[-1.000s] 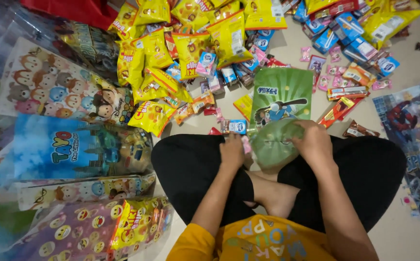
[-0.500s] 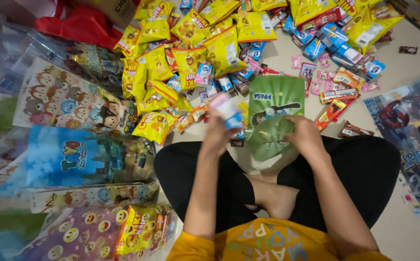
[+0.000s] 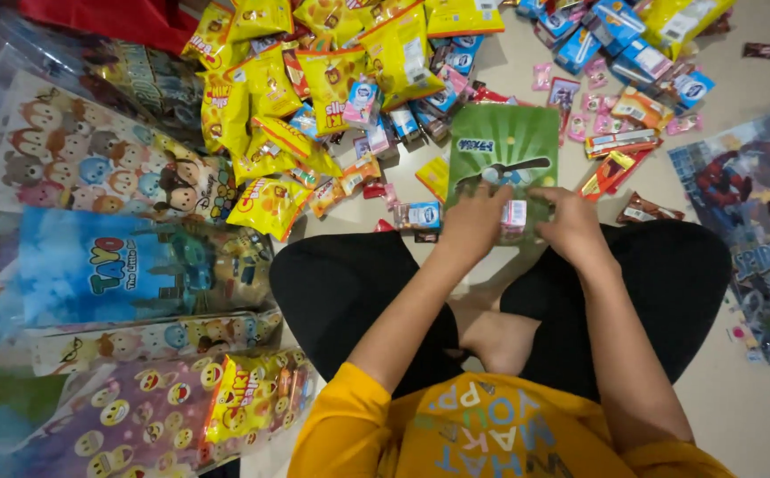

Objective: Packing various small snack packets and stickers into decorative plastic bags to create gift packs.

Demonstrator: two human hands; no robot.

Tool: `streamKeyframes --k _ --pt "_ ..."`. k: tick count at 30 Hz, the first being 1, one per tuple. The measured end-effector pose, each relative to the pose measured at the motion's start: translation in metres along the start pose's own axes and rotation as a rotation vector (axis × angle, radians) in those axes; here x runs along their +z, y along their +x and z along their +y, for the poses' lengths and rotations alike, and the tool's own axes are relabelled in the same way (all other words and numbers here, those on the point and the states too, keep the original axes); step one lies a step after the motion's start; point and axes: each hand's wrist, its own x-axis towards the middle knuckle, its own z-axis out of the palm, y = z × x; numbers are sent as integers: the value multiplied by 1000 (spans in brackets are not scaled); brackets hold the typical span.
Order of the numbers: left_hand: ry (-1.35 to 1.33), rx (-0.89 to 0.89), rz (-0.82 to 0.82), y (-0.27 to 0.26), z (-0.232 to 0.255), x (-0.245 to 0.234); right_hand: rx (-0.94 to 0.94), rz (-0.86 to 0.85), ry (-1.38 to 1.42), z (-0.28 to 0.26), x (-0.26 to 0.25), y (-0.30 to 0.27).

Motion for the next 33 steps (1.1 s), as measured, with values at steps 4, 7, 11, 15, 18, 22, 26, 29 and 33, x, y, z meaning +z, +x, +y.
streamKeyframes --k 4,7,11,15,18,22,26,29,33 --pt "219 -72 80 -14 33 -20 51 -18 31 -9 -1 -4" --pt "388 -112 26 -3 29 0 32 -7 51 -5 -2 -5" --pt "487 -141 -27 -3 29 -5 9 19 117 -9 -4 -10" --pt "393 -101 108 -18 24 -58 -7 33 101 5 6 0" --pt "-232 -68 86 -19 -21 -89 -26 59 94 8 6 0" --pt "-527 -292 282 -35 -108 -97 -57 45 120 1 2 -7" --pt "-171 -395 162 -15 -252 26 -99 38 22 12 10 -1" --pt "-96 -623 22 -11 -198 -2 -68 21 -31 13 8 -3" --pt "-90 -684 111 0 -188 -11 -18 11 -38 14 9 -1"
